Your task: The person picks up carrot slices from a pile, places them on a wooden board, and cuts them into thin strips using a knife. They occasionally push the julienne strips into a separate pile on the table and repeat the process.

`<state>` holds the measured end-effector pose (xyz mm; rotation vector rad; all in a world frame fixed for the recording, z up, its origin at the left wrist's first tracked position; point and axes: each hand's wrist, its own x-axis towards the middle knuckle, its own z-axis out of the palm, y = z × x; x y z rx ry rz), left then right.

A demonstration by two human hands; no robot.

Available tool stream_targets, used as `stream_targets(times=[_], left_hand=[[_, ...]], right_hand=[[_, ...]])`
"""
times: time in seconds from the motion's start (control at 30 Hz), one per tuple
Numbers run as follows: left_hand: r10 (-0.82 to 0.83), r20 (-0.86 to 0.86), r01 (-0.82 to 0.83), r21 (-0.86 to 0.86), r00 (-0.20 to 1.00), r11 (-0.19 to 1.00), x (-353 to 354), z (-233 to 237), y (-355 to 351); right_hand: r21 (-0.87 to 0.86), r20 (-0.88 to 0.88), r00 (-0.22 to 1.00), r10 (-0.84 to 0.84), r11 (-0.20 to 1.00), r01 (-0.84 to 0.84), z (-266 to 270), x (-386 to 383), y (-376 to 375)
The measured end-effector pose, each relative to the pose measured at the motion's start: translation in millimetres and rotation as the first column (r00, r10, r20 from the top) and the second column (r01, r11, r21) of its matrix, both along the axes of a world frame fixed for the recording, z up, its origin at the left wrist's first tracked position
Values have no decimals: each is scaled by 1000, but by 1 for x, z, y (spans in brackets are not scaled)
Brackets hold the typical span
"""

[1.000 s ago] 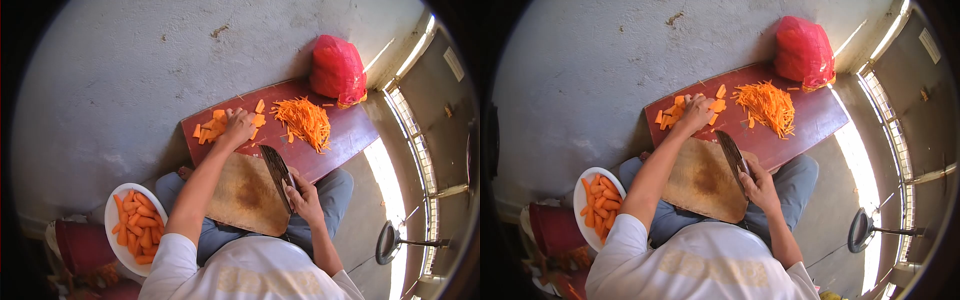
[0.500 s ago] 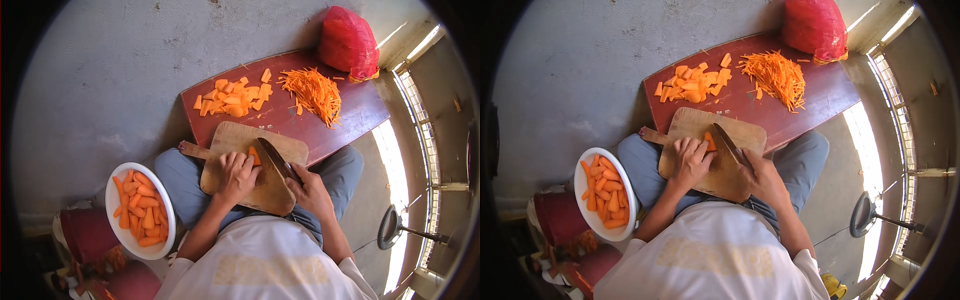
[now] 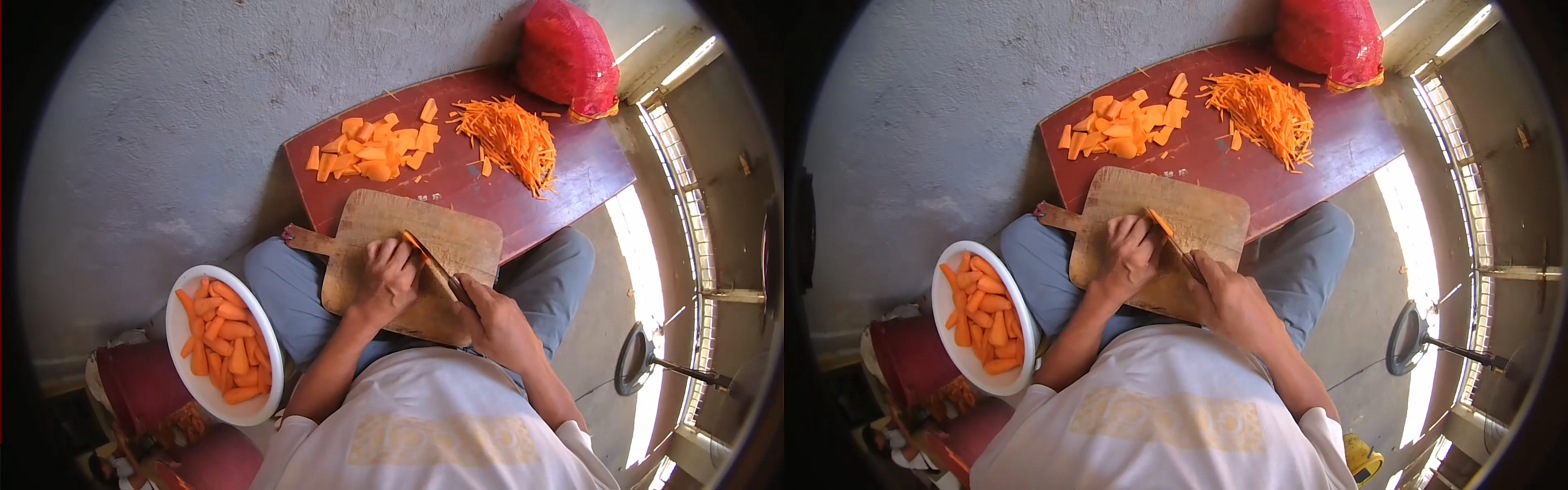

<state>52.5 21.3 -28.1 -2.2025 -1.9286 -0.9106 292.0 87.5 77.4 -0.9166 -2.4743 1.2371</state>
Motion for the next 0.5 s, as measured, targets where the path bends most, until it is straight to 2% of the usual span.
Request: stream_targets(times=[0.17,0.27,0.37,0.47,0.5], left_hand=[[-59,13,60,-69,998,996,2,-3,-3],[-68,35,70,-57,997,996,1,-5,-3],[-60,66,67,-99,996,993,1,-6,-6],[-59,60,64,-68,996,996,-1,-5,-5],[-58,56,61,-43,997,997,-3,-5,-4]], right_hand=[[18,144,990,-12,1000,9,15,-1,-18],[-30,102,995,-19,999,23,14,-6,-15],[33,-5,1000,-7,999,7,-16,-25,4],[67,-41,999,17,998,-14,-8,-28,13],[29,-12,1000,-7,1000,7,0,-25,9]])
